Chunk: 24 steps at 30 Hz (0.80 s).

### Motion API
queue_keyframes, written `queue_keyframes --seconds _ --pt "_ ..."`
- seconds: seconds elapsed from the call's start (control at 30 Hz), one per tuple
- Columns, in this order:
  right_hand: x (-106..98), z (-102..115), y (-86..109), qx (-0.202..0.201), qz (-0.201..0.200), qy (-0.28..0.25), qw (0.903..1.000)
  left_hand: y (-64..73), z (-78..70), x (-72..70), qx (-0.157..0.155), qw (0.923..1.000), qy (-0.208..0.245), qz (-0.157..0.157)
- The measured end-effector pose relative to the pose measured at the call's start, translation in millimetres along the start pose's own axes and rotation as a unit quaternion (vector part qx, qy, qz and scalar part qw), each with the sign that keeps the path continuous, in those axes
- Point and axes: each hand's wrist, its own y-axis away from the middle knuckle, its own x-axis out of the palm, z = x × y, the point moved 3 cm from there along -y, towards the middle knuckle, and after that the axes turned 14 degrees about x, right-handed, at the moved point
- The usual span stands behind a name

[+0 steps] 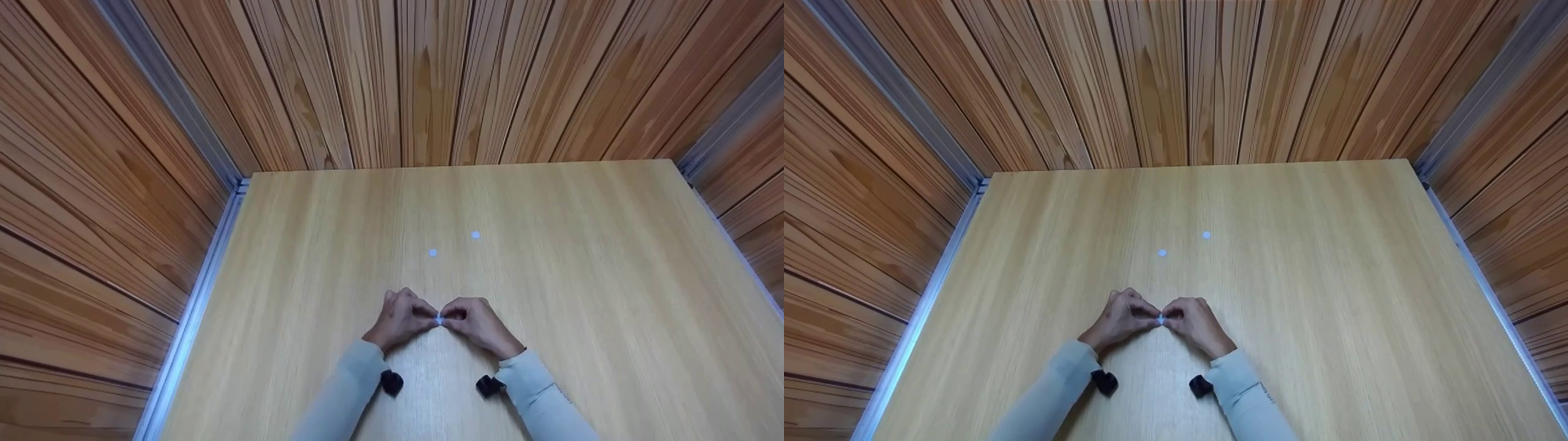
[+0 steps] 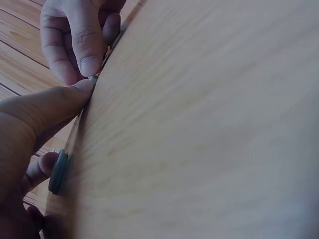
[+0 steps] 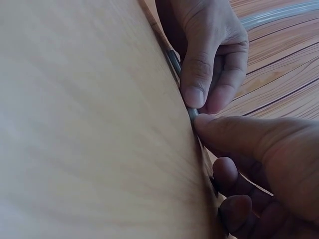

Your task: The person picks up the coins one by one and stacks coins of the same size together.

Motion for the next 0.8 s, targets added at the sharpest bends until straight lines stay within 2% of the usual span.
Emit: queue_keyframes --seconds 0.47,0.8 --pt "-0.5 -0.3 -0.7 -0.014 -0.009 0.002 0.9999 -0.4 0.0 -0.2 0.006 0.9999 -0.005 -0.007" --pt "-0.6 -0.6 0.2 -0.016 -0.007 0.014 0.9997 0.5 -0.6 0.8 0.013 0.9998 -0.015 0.001"
